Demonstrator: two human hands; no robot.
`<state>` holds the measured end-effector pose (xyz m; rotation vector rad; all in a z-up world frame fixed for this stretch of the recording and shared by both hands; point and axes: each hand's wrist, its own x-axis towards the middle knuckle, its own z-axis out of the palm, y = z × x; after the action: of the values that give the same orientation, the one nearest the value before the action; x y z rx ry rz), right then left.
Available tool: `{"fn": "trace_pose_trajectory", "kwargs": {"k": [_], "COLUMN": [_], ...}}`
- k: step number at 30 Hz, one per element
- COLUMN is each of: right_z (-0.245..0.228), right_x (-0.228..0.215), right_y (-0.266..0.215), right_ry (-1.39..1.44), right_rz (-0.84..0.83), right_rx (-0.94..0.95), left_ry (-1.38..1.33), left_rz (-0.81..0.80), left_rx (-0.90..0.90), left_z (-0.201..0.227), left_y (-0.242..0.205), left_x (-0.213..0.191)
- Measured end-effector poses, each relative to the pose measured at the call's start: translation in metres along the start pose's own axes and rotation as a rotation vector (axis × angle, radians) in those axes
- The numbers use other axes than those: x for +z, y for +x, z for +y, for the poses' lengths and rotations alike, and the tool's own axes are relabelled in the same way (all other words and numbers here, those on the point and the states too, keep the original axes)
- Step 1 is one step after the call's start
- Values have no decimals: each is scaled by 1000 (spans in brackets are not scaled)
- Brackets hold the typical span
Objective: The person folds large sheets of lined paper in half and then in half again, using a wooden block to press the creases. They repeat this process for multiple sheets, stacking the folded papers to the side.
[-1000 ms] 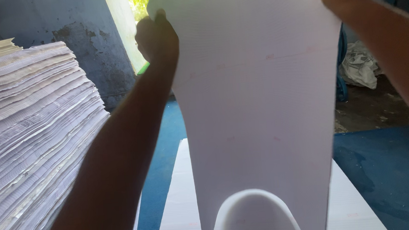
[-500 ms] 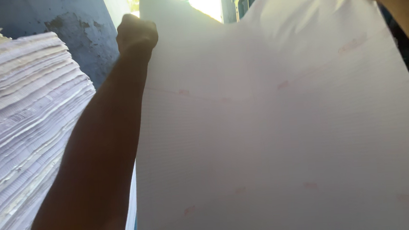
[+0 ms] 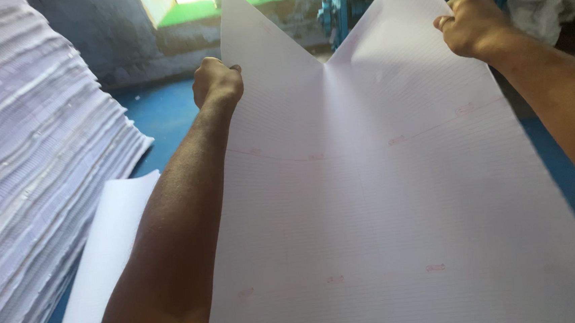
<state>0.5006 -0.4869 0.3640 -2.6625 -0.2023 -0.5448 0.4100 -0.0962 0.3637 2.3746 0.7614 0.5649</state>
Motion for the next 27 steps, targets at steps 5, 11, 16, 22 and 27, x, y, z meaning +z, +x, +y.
{"fn": "trace_pose_trajectory", "kwargs": {"k": [5, 11, 16, 22, 27], "right_z": [9, 28, 54, 82, 99], "right_x": [47, 114, 161, 205, 231], "right_y": [-11, -27, -37, -57, -81], "right_ry": [3, -68, -145, -141, -172], "right_rz": [-73, -119, -132, -198, -238], "right_rx": [79, 67, -12, -18, -18], "left_ry": [19, 44, 13, 21, -3], "left_rz": [-70, -113, -163, -201, -183], "left_rx": [-51, -68, -42, -13, 11], "left_z": [-25, -62, -94, -123, -157], "left_y": [11, 11, 5, -4, -12], "left_x": [56, 118, 161, 198, 224]}}
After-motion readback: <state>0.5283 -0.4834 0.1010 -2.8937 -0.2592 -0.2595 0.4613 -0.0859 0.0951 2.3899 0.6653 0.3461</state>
